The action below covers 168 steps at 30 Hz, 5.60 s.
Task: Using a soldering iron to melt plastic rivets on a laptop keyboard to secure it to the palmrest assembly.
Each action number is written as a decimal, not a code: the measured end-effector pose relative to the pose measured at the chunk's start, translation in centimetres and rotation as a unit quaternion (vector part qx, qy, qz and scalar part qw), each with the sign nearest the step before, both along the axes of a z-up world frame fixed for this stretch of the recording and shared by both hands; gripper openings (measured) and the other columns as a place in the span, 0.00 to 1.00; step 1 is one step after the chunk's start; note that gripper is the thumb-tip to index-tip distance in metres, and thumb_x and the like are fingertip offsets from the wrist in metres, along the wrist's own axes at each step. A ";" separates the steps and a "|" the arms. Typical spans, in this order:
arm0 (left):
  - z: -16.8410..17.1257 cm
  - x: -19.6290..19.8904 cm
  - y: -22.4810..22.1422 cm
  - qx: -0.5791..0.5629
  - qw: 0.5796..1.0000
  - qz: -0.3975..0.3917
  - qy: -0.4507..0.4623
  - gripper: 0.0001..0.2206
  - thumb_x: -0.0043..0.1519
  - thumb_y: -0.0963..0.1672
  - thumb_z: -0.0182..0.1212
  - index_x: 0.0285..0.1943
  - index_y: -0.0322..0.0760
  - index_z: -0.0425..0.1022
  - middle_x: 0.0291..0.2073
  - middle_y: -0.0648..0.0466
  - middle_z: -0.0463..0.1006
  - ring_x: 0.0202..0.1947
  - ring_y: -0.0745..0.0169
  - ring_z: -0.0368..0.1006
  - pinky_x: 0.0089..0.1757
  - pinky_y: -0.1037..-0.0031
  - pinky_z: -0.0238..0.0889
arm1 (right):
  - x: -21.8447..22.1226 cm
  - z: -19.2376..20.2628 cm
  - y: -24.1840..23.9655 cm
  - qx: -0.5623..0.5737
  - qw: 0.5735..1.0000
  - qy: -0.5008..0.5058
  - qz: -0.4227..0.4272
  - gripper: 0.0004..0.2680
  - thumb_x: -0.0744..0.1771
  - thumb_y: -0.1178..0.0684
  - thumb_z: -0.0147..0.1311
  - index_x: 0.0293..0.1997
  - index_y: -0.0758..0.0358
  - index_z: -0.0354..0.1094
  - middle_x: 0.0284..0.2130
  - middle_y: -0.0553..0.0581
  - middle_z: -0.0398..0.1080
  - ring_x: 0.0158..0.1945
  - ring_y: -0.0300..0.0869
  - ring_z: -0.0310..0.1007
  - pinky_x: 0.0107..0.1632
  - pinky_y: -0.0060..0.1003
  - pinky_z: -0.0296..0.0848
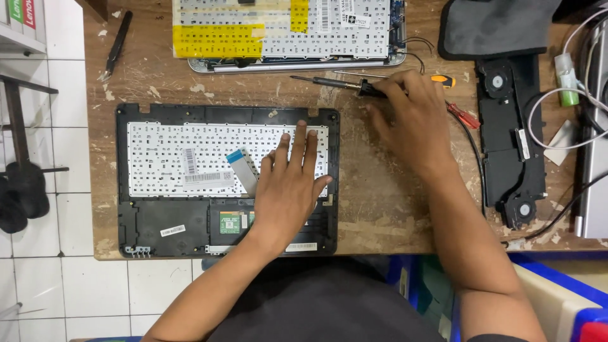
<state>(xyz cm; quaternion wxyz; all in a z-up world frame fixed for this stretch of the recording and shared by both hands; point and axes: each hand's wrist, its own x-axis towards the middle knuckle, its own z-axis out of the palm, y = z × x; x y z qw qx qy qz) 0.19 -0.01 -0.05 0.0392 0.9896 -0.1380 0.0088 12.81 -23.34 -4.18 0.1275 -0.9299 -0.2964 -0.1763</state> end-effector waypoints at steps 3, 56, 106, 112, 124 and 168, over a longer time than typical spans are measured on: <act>0.2 -0.1 0.1 -0.024 1.000 0.000 0.009 0.31 0.67 0.55 0.52 0.72 0.29 0.64 0.67 0.35 0.65 0.61 0.36 0.66 0.51 0.53 0.62 | -0.1 -0.3 0.0 -0.010 1.000 0.028 -0.006 0.14 0.64 0.54 0.68 0.54 0.58 0.74 0.43 0.52 0.66 0.45 0.49 0.69 0.46 0.42 0.64; -0.7 -0.9 1.0 -0.101 0.992 0.066 -0.021 0.32 0.66 0.58 0.56 0.72 0.36 0.61 0.64 0.24 0.60 0.71 0.28 0.53 0.65 0.53 0.56 | -1.0 4.8 -0.3 -0.046 0.990 -0.032 0.128 0.10 0.71 0.66 0.61 0.59 0.62 0.75 0.49 0.58 0.74 0.45 0.51 0.70 0.53 0.48 0.53; -0.7 -0.8 0.9 0.004 0.996 0.066 -0.058 0.34 0.64 0.62 0.50 0.73 0.44 0.64 0.66 0.30 0.65 0.69 0.37 0.59 0.64 0.64 0.57 | -1.0 4.6 0.3 -0.001 0.993 -0.008 0.116 0.07 0.70 0.61 0.62 0.53 0.59 0.74 0.47 0.55 0.72 0.47 0.48 0.71 0.50 0.44 0.54; 1.4 -0.1 0.9 -0.094 0.993 0.062 -0.022 0.32 0.62 0.59 0.59 0.67 0.35 0.72 0.56 0.22 0.69 0.63 0.22 0.64 0.54 0.50 0.66 | -0.8 4.1 0.6 0.019 0.992 -0.054 0.110 0.04 0.68 0.59 0.64 0.45 0.55 0.77 0.39 0.51 0.73 0.41 0.44 0.74 0.55 0.41 0.59; 1.4 0.1 1.2 -0.104 0.991 0.072 0.031 0.34 0.63 0.59 0.57 0.71 0.37 0.68 0.61 0.24 0.66 0.65 0.25 0.62 0.57 0.50 0.63 | -0.9 4.2 0.5 0.020 0.993 -0.043 0.108 0.04 0.69 0.58 0.62 0.46 0.55 0.77 0.41 0.52 0.74 0.44 0.46 0.74 0.56 0.41 0.58; 1.3 0.1 1.2 -0.101 0.992 0.064 0.030 0.33 0.64 0.59 0.56 0.72 0.37 0.66 0.62 0.23 0.64 0.64 0.23 0.63 0.54 0.50 0.66 | -1.1 3.9 1.0 0.014 0.995 -0.029 0.091 0.02 0.69 0.57 0.63 0.45 0.55 0.78 0.40 0.52 0.75 0.44 0.46 0.75 0.57 0.41 0.59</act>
